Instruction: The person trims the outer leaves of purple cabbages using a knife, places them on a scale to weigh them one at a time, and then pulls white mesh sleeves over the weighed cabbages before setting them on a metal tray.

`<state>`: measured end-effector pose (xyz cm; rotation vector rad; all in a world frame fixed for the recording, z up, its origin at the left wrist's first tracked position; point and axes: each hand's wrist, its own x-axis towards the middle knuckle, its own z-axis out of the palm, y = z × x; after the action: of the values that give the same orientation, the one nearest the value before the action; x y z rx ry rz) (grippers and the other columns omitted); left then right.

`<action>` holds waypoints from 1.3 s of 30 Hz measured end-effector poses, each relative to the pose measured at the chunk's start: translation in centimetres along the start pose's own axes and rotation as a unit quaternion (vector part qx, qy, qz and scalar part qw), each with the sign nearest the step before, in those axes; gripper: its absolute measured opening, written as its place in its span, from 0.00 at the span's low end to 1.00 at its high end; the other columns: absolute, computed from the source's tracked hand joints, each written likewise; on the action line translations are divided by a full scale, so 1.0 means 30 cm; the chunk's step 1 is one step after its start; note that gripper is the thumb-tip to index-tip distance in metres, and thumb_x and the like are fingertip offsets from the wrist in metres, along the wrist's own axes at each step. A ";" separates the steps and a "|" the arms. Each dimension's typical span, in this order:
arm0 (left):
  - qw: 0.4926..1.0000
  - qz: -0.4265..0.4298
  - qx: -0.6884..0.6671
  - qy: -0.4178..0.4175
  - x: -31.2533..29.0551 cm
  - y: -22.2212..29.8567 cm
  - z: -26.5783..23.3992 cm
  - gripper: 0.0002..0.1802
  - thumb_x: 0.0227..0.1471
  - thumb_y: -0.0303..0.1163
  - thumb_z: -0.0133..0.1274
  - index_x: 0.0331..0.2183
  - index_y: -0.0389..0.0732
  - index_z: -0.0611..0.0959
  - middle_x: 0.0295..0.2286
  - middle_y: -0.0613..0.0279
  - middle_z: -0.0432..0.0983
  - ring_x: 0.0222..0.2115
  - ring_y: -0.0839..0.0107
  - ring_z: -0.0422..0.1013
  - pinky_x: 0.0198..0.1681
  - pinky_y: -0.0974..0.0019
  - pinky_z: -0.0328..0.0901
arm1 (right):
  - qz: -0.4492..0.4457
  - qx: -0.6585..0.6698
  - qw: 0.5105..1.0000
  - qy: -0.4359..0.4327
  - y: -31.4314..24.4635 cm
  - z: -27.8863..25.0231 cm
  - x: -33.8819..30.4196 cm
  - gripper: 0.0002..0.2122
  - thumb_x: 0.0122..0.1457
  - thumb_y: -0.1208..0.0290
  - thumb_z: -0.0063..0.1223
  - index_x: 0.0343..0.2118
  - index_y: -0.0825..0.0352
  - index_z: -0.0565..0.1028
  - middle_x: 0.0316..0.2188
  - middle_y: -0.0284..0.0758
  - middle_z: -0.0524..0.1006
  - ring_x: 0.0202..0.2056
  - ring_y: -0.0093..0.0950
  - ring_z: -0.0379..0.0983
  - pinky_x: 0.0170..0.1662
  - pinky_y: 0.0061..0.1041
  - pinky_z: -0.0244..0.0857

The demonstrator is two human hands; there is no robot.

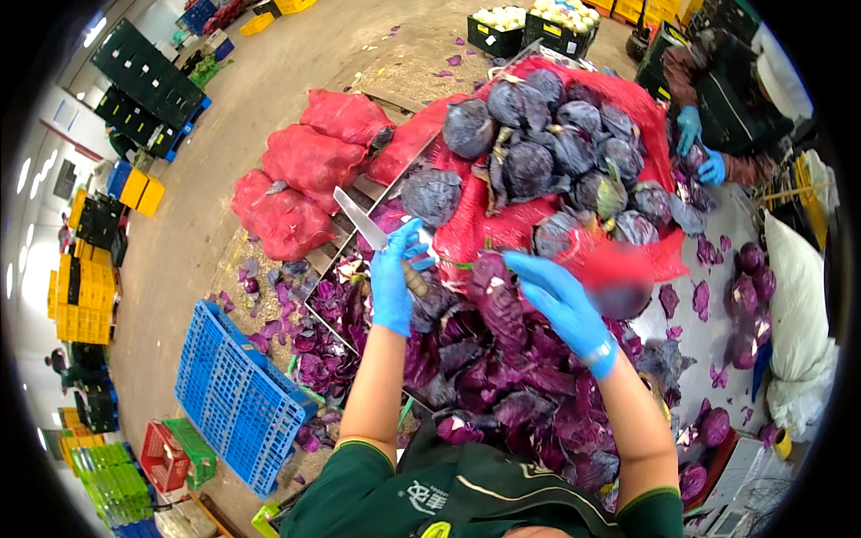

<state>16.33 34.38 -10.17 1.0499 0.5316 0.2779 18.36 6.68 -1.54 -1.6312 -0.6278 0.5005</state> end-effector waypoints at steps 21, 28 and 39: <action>0.847 -0.211 0.137 -0.468 -0.148 0.217 0.333 0.26 0.61 0.53 0.49 0.31 0.37 0.81 0.23 0.57 0.79 0.14 0.71 0.72 0.17 0.70 0.67 | 0.007 -0.118 0.987 0.113 -0.281 -0.061 -0.108 0.56 0.33 0.60 0.80 0.67 0.66 0.55 0.62 0.40 0.63 0.62 0.34 0.60 0.66 0.34 0.51; 0.845 0.191 0.330 -0.375 -0.572 -0.135 0.220 0.18 0.58 0.34 0.55 0.50 0.42 0.79 0.26 0.64 0.77 0.16 0.74 0.70 0.22 0.69 0.69 | 0.128 0.126 0.862 0.474 -0.100 0.200 -0.691 0.47 0.44 0.73 0.74 0.66 0.66 0.55 0.59 0.37 0.66 0.60 0.30 0.63 0.64 0.32 0.56; 0.535 0.276 0.598 -0.529 -0.723 -0.246 0.185 0.07 0.52 0.31 0.55 0.33 0.43 0.73 0.24 0.55 0.73 0.21 0.55 0.74 0.22 0.55 0.67 | 0.183 0.047 0.843 0.503 0.259 0.270 -0.830 0.49 0.41 0.68 0.76 0.65 0.68 0.55 0.58 0.42 0.66 0.58 0.31 0.65 0.61 0.31 0.60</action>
<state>0.86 16.71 -8.37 2.4457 -0.9842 -0.3119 -4.78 -4.23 -11.13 -1.6533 0.4980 -0.1075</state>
